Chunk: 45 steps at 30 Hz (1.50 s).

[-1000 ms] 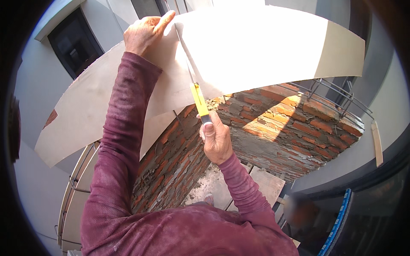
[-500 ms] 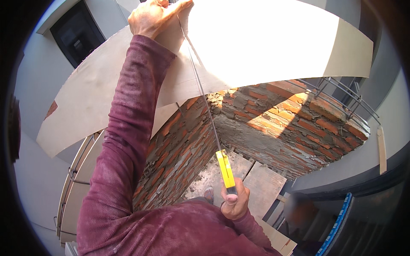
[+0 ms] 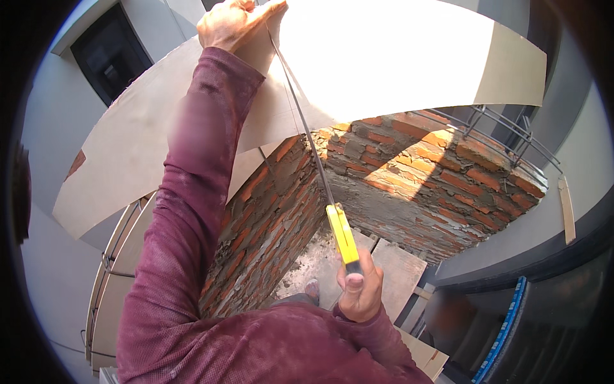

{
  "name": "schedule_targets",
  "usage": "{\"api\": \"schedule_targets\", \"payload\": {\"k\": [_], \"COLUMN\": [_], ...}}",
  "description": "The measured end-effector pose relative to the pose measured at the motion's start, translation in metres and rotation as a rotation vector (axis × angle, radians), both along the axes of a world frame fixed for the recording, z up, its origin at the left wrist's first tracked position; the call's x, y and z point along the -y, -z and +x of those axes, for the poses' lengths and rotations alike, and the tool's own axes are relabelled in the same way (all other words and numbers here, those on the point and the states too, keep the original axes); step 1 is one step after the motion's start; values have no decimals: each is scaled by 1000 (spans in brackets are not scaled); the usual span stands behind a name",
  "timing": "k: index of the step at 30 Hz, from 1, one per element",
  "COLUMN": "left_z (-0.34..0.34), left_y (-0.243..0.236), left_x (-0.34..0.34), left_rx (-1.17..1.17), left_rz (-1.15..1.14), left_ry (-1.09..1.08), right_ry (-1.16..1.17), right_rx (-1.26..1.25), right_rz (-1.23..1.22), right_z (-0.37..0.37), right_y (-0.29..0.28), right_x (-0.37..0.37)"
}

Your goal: The person uses a metal ruler and a red marker to draw a curved line on a large piece of light-colored wood. They then use a yellow hand saw to cut along the marked line, shaping the wood.

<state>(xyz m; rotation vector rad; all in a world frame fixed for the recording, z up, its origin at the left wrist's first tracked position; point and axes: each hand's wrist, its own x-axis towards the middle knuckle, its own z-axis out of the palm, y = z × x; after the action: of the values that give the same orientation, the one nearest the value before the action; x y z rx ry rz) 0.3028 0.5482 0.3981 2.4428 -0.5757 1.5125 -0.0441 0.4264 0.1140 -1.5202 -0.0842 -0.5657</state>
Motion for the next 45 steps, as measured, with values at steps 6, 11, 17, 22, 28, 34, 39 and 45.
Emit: {"api": "schedule_targets", "payload": {"k": [6, 11, 17, 22, 28, 34, 39, 45], "left_z": [-14, -8, 3, -19, -8, -10, 3, -9], "left_y": [-3, -4, 2, -10, -7, -6, 6, 4], "left_x": [1, -8, 7, -13, -10, -19, 0, -17], "left_rx": [-41, -17, -3, -105, -55, -30, -29, 1], "left_rz": [14, 17, -42, 29, 37, 43, 37, 47], "left_ry": [-37, -28, 31, -83, -43, -58, -9, -49], "right_ry": [40, 0, -31, -52, -63, -133, -114, -82], "right_rx": [196, 4, 214, 39, 135, 197, 137, 15], "right_rz": [-97, 31, -101, -91, -55, -31, -15, -83], "right_z": [102, -10, 127, 23, 97, 130, 111, 19], "right_y": [-56, 18, -56, 5, -32, -47, -71, 3], "right_x": [-7, -7, 0, -5, 8, -10, -1, -1]}}
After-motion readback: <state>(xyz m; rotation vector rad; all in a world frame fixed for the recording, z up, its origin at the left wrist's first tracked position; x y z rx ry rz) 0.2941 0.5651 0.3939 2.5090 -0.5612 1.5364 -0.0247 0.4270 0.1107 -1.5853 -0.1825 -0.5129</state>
